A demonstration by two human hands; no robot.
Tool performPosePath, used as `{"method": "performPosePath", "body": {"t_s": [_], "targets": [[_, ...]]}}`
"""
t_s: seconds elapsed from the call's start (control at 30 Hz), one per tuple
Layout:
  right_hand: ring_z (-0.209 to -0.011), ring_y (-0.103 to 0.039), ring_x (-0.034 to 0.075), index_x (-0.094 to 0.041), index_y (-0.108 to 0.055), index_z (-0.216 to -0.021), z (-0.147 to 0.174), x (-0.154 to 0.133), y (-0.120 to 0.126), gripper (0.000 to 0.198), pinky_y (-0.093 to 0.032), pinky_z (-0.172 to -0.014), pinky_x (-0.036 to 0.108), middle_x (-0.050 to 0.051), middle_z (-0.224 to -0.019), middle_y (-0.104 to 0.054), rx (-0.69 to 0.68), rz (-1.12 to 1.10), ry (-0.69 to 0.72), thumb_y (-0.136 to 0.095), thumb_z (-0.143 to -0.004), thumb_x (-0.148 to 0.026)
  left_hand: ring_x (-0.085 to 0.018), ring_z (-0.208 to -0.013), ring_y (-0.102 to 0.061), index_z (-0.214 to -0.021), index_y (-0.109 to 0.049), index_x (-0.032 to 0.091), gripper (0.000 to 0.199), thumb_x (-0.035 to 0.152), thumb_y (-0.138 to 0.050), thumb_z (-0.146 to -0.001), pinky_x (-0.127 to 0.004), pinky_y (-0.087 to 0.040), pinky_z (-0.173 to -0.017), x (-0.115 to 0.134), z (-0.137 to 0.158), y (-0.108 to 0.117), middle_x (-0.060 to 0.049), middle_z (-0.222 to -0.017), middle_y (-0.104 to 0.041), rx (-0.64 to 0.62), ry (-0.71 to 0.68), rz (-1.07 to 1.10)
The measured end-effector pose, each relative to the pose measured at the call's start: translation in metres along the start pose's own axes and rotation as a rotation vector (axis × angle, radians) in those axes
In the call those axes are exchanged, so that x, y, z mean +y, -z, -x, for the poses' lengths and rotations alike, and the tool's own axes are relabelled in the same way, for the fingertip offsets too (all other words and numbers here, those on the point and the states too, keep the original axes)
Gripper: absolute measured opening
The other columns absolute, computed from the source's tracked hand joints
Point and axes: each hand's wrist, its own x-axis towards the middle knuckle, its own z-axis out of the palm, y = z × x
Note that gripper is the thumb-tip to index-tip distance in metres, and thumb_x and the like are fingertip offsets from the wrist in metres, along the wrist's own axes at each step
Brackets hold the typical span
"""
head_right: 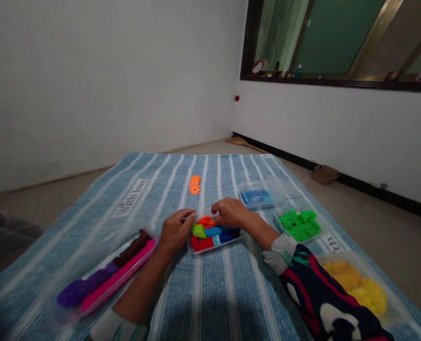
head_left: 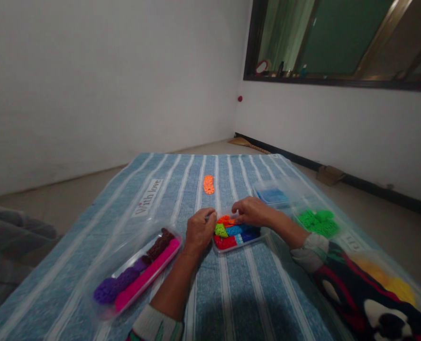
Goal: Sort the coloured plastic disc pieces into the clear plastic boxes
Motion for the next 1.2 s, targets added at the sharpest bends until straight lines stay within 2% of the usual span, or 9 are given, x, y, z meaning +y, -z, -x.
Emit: {"method": "performPosePath", "body": {"t_s": [0.13, 0.23, 0.37, 0.5, 0.67, 0.73, 0.87, 1.03, 1.2], "targets": [[-0.078, -0.064, 0.018, -0.018, -0.070, -0.102, -0.008, 0.007, 0.012, 0.024, -0.040, -0.065, 0.025, 0.006, -0.087, -0.072, 0.074, -0.075, -0.011, -0.063, -0.081, -0.028, -0.019, -0.086, -0.066, -0.094, -0.068, 0.015, 0.033, 0.037, -0.047, -0.081, -0.031, -0.051, -0.080, -0.005, 0.003, -0.004, -0.006, -0.093, -0.072, 0.026, 0.080, 0.107], [-0.079, -0.064, 0.018, -0.018, -0.071, -0.097, -0.025, 0.015, 0.018, 0.021, -0.042, -0.068, 0.025, 0.006, -0.086, -0.072, 0.141, -0.089, -0.033, -0.064, -0.080, -0.028, -0.020, -0.089, -0.066, -0.100, -0.067, 0.013, 0.038, 0.040, -0.050, -0.080, -0.031, -0.050, -0.082, -0.008, 0.003, -0.005, -0.007, -0.096, -0.072, 0.058, 0.149, 0.191], [-0.087, -0.064, 0.019, -0.018, -0.072, -0.096, -0.061, 0.024, 0.018, 0.021, -0.043, -0.073, 0.025, 0.006, -0.092, -0.072, 0.197, -0.044, -0.101, -0.061, -0.081, -0.029, -0.018, -0.080, -0.064, -0.090, -0.068, 0.016, 0.033, 0.041, -0.048, -0.081, -0.029, -0.049, -0.075, -0.012, 0.005, -0.006, -0.002, -0.083, -0.070, 0.022, 0.153, 0.254], [-0.098, -0.063, 0.020, -0.019, -0.071, -0.100, -0.100, 0.028, 0.008, 0.025, -0.044, -0.079, 0.025, 0.007, -0.102, -0.071, 0.192, -0.011, -0.194, -0.060, -0.081, -0.029, -0.017, -0.072, -0.060, -0.083, -0.067, 0.017, 0.033, 0.043, -0.048, -0.083, -0.026, -0.046, -0.067, -0.015, 0.007, -0.006, 0.000, -0.074, -0.066, -0.011, 0.145, 0.322], [-0.106, -0.060, 0.023, -0.017, -0.064, -0.116, -0.142, 0.022, -0.006, 0.040, -0.045, -0.085, 0.026, 0.010, -0.114, -0.067, 0.168, -0.011, -0.201, -0.061, -0.080, -0.033, -0.015, -0.067, -0.056, -0.074, -0.062, 0.017, 0.033, 0.044, -0.048, -0.084, -0.024, -0.042, -0.063, -0.016, 0.009, -0.007, 0.001, -0.068, -0.060, -0.044, 0.151, 0.399], [-0.109, -0.059, 0.024, -0.019, -0.061, -0.122, -0.154, 0.017, -0.010, 0.050, -0.046, -0.086, 0.026, 0.009, -0.120, -0.064, 0.142, -0.006, -0.171, -0.067, -0.075, -0.035, -0.015, -0.065, -0.054, -0.073, -0.061, 0.017, 0.033, 0.044, -0.047, -0.085, -0.024, -0.040, -0.061, -0.016, 0.009, -0.007, 0.001, -0.066, -0.058, -0.053, 0.161, 0.409], [-0.101, -0.061, 0.025, -0.023, -0.056, -0.126, -0.172, 0.008, -0.017, 0.068, -0.048, -0.079, 0.028, 0.011, -0.124, -0.059, 0.082, 0.023, -0.110, -0.076, -0.064, -0.040, -0.014, -0.064, -0.052, -0.073, -0.061, 0.017, 0.033, 0.044, -0.046, -0.086, -0.024, -0.039, -0.059, -0.017, 0.010, -0.007, 0.002, -0.065, -0.057, -0.060, 0.156, 0.405], [-0.091, -0.064, 0.026, -0.018, -0.063, -0.113, -0.183, 0.003, -0.025, 0.051, -0.048, -0.070, 0.029, 0.015, -0.116, -0.060, 0.035, 0.062, -0.095, -0.071, -0.066, -0.038, -0.014, -0.064, -0.052, -0.072, -0.060, 0.017, 0.031, 0.042, -0.047, -0.085, -0.023, -0.038, -0.060, -0.016, 0.010, -0.006, 0.002, -0.065, -0.057, -0.058, 0.162, 0.384], [-0.096, -0.062, 0.026, -0.016, -0.067, -0.107, -0.178, 0.003, -0.029, 0.041, -0.046, -0.073, 0.027, 0.015, -0.115, -0.061, 0.078, 0.077, -0.096, -0.067, -0.072, -0.037, -0.014, -0.064, -0.052, -0.073, -0.061, 0.017, 0.029, 0.040, -0.046, -0.085, -0.023, -0.039, -0.060, -0.015, 0.009, -0.007, 0.002, -0.065, -0.057, -0.053, 0.154, 0.379]]}}
